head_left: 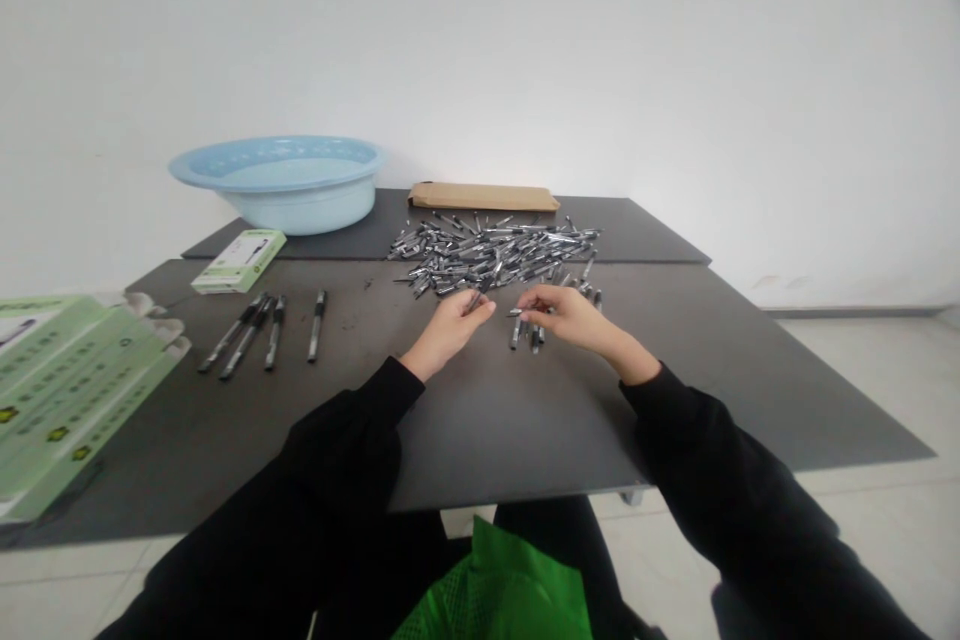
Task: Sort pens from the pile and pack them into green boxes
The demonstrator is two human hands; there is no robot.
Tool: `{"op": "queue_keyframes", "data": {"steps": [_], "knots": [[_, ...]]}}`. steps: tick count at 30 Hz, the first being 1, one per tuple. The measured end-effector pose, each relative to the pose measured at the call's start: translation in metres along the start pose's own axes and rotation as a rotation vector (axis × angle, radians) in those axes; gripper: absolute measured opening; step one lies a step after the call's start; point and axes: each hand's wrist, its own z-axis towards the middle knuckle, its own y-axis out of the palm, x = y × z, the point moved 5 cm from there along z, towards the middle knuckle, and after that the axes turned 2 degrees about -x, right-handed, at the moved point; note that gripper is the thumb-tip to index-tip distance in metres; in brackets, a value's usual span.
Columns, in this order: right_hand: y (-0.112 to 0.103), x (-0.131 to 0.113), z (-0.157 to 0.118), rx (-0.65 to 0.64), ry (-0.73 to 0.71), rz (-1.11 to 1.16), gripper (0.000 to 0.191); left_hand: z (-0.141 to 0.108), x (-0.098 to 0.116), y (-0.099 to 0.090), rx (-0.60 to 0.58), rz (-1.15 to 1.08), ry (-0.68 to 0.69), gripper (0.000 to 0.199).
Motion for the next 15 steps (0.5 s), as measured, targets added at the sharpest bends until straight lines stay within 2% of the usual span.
{"op": "queue_keyframes", "data": {"steps": [3,6,15], "knots": [[0.008,-0.013,-0.002,-0.011,-0.035,0.024,0.016,-0.002,0.0,0.006,-0.052,-0.007,-0.029,0.038],[0.008,-0.018,-0.003,-0.009,-0.049,0.017,0.015,-0.003,-0.004,0.009,-0.098,-0.034,-0.069,0.043],[0.009,-0.017,-0.004,-0.028,-0.05,-0.025,0.014,-0.003,-0.006,0.012,-0.14,-0.17,-0.097,0.043]]}}
